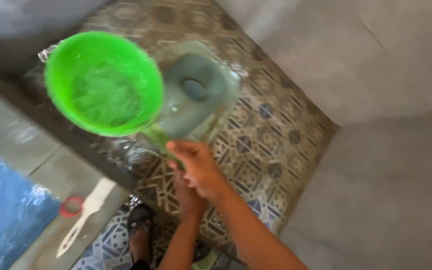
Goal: Cleaning the bathroom tiles and squat toilet using a scraper, brush, and water.
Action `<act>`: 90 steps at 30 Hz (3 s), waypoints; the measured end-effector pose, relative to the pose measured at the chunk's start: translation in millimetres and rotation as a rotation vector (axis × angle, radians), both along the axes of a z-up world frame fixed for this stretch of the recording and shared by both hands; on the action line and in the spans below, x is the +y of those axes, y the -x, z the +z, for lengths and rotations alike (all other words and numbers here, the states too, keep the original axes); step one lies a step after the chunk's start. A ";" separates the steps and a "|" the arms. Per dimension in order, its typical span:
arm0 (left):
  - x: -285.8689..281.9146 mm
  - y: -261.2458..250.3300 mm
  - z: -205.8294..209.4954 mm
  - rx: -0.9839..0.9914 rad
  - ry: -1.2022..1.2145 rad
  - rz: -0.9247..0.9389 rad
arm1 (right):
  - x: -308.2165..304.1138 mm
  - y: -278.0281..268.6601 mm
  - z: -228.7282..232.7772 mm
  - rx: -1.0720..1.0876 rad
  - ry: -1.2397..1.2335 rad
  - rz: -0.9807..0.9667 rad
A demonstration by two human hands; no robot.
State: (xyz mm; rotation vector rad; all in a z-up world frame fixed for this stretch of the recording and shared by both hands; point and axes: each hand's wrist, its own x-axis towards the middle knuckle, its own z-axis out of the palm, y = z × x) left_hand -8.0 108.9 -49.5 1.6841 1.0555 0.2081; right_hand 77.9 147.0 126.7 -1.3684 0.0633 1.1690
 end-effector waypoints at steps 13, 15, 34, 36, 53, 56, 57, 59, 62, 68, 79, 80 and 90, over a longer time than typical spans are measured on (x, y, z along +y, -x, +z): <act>-119.3 -111.5 31.6 -0.048 0.196 -0.104 | -397.7 -179.7 -39.2 -0.679 0.840 -0.620; -133.3 -103.3 19.9 -0.048 0.219 -0.121 | -433.7 -199.5 -64.9 -0.756 1.117 -0.530; -108.2 -73.7 -28.8 -0.077 0.031 0.016 | -415.5 -225.5 -154.2 -0.344 0.591 -0.770; -69.8 -74.4 -47.0 -0.261 -0.348 0.031 | -401.0 -230.2 -145.8 -0.306 0.485 -0.792; 348.7 -5.2 -259.3 0.056 -0.922 0.319 | -316.7 -128.7 -143.4 -0.300 0.106 -0.905; 362.8 -14.3 -293.6 -0.127 -0.569 0.505 | -313.4 -104.8 -146.5 -0.337 0.132 -0.875; 351.9 -16.1 -278.5 -0.120 -0.569 0.500 | -313.7 -100.3 -148.7 -0.331 0.137 -0.877; 328.1 -27.1 -248.3 0.154 -0.753 0.231 | -315.7 -94.8 -149.2 -0.361 0.146 -0.862; 303.1 -44.9 -205.3 0.400 -0.345 0.257 | -312.1 -94.3 -146.0 -0.290 0.189 -0.972; 307.9 -42.2 -213.6 0.513 -0.604 0.194 | -377.9 -100.0 -171.0 -0.349 0.127 -0.987; 305.8 -30.0 -135.5 -0.018 -0.803 0.108 | -368.2 -95.8 -186.4 -0.312 -0.138 -0.906; 298.1 -24.8 -105.7 0.001 -0.756 0.068 | -332.1 -92.7 -161.4 -0.323 0.048 -0.947; 369.9 179.1 -135.9 0.047 -0.398 0.536 | -301.3 -88.7 -96.3 -0.329 0.271 -1.053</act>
